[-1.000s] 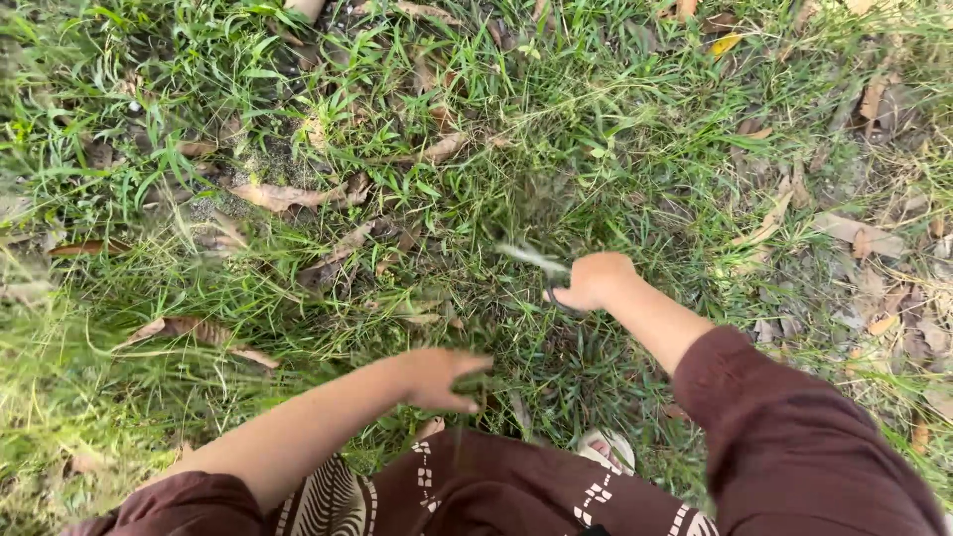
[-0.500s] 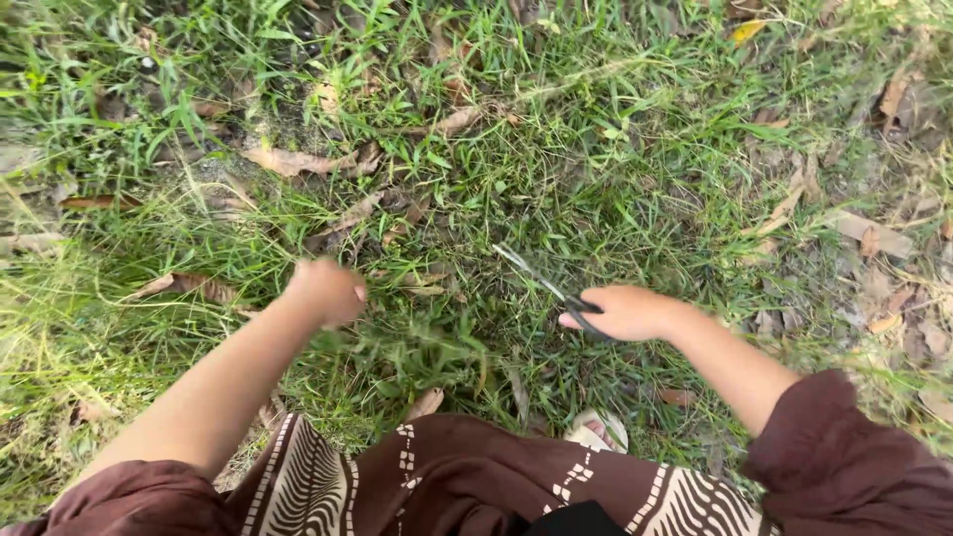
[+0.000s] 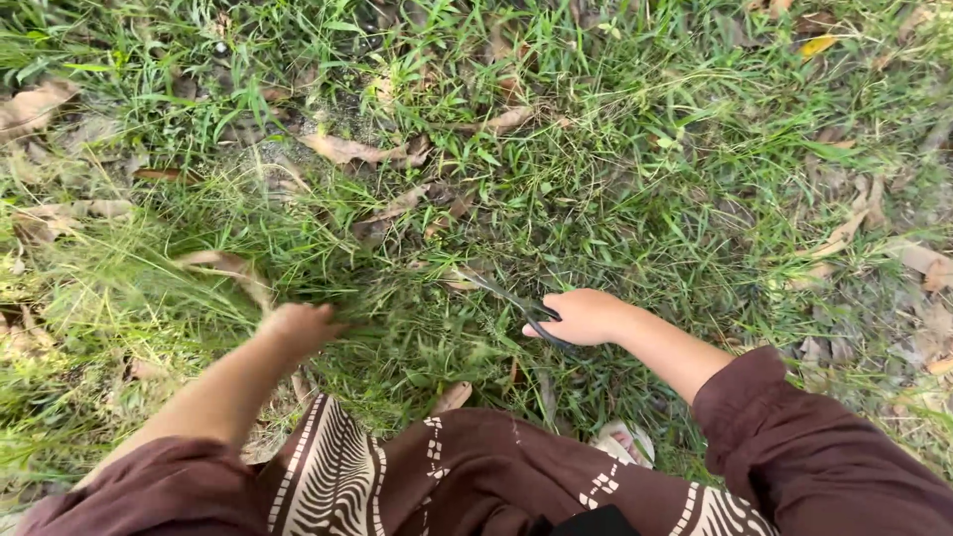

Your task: Cutting grass with scissors.

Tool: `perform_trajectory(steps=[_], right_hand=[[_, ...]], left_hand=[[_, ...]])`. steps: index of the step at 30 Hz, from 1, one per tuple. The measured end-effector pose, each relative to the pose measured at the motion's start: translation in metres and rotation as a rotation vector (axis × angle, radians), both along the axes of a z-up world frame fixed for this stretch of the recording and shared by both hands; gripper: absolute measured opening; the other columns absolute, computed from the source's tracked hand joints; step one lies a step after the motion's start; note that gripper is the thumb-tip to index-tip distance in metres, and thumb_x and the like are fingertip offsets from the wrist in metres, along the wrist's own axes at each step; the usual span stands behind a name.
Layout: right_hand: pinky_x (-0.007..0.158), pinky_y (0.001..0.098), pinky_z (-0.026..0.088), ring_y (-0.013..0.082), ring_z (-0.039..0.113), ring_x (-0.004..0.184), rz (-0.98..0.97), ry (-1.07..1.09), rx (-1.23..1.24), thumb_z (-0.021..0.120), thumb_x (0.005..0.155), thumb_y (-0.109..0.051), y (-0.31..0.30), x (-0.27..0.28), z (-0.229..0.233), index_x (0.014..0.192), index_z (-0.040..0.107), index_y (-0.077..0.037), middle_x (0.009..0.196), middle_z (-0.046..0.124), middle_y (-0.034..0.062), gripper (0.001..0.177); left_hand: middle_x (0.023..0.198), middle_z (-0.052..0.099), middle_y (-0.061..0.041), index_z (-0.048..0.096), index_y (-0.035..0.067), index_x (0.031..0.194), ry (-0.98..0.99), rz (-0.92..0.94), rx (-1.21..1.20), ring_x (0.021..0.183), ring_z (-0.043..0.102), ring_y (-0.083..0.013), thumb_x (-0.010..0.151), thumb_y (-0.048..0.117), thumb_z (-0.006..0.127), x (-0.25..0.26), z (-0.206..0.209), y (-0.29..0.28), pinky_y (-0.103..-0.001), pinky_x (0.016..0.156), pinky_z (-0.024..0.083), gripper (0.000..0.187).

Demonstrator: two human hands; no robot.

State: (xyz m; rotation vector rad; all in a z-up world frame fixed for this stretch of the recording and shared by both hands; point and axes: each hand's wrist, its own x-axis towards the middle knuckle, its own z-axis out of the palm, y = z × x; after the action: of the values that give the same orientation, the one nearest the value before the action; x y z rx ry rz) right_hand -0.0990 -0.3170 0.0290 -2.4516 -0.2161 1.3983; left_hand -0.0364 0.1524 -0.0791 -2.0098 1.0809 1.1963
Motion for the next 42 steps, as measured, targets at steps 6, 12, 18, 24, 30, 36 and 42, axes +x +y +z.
perform_trajectory(steps=[6, 12, 18, 24, 30, 36, 42], right_hand=[[0.083, 0.0443, 0.055, 0.0288, 0.071, 0.087, -0.043, 0.026, 0.024, 0.051, 0.084, -0.08, -0.007, 0.0, -0.02, 0.103, 0.068, -0.012, 0.086, 0.071, 0.0105, 0.072], [0.062, 0.0353, 0.048, 0.0159, 0.059, 0.065, -0.216, 0.236, 0.172, 0.047, 0.093, -0.072, 0.0, 0.013, -0.037, 0.093, 0.064, -0.01, 0.072, 0.064, 0.004, 0.065], [0.035, 0.0224, 0.032, 0.0067, 0.039, 0.04, -0.531, 0.456, 0.526, 0.039, 0.1, -0.064, 0.072, 0.04, -0.028, 0.082, 0.057, -0.01, 0.062, 0.06, -0.0007, 0.06], [0.037, 0.0188, 0.034, 0.0051, 0.041, 0.043, -0.686, 0.459, 0.751, 0.032, 0.1, -0.07, 0.142, 0.057, -0.062, 0.083, 0.058, -0.007, 0.066, 0.061, 0.0003, 0.069], [0.038, 0.0195, 0.032, 0.0059, 0.043, 0.046, -0.759, 0.655, 0.795, 0.032, 0.093, -0.081, 0.15, 0.033, -0.081, 0.089, 0.058, -0.01, 0.072, 0.062, 0.0009, 0.076], [0.042, 0.022, 0.032, 0.0078, 0.044, 0.049, -0.6, 1.035, 0.7, 0.037, 0.088, -0.088, 0.156, 0.005, -0.111, 0.095, 0.062, -0.011, 0.078, 0.063, 0.0012, 0.081], [0.047, 0.0255, 0.034, 0.0089, 0.046, 0.052, -0.608, 0.978, 0.694, 0.038, 0.084, -0.091, 0.198, 0.011, -0.108, 0.094, 0.06, -0.012, 0.081, 0.063, 0.0015, 0.083]], left_hand=[[0.149, 0.052, -0.007, 0.047, 0.023, 0.148, -0.106, 0.421, 0.117, 0.125, 0.063, -0.0263, 0.102, 0.043, 0.055, 0.01, 0.029, 0.087, -0.046, 0.104, 0.054, 0.05], [0.161, 0.041, -0.008, 0.04, 0.026, 0.155, 0.036, 0.981, -0.003, 0.141, 0.049, -0.031, 0.097, 0.053, 0.064, 0.042, 0.073, 0.106, -0.051, 0.118, 0.037, 0.069], [0.137, 0.057, -0.011, 0.072, 0.017, 0.12, -0.385, 0.676, -0.289, 0.118, 0.067, -0.0257, 0.096, 0.027, 0.061, 0.059, 0.143, -0.006, -0.04, 0.098, 0.06, 0.028], [0.157, 0.041, -0.015, 0.042, 0.011, 0.151, -0.393, 0.158, -0.54, 0.136, 0.051, -0.0308, 0.082, 0.042, 0.067, 0.064, 0.027, -0.039, -0.05, 0.105, 0.044, 0.079], [0.139, 0.056, -0.011, 0.041, 0.012, 0.151, -0.362, 0.161, -0.232, 0.119, 0.063, -0.0256, 0.092, 0.035, 0.057, 0.044, -0.006, -0.023, -0.05, 0.109, 0.038, 0.065], [0.105, 0.072, -0.004, 0.063, 0.018, 0.124, -0.292, 0.231, -0.237, 0.099, 0.073, -0.0233, 0.1, 0.016, 0.051, 0.055, -0.009, 0.002, -0.043, 0.097, 0.05, 0.027], [0.102, 0.074, -0.003, 0.069, 0.023, 0.115, -0.345, 0.213, -0.37, 0.098, 0.073, -0.0245, 0.091, 0.015, 0.058, 0.063, 0.0, 0.005, -0.044, 0.097, 0.049, 0.028]])
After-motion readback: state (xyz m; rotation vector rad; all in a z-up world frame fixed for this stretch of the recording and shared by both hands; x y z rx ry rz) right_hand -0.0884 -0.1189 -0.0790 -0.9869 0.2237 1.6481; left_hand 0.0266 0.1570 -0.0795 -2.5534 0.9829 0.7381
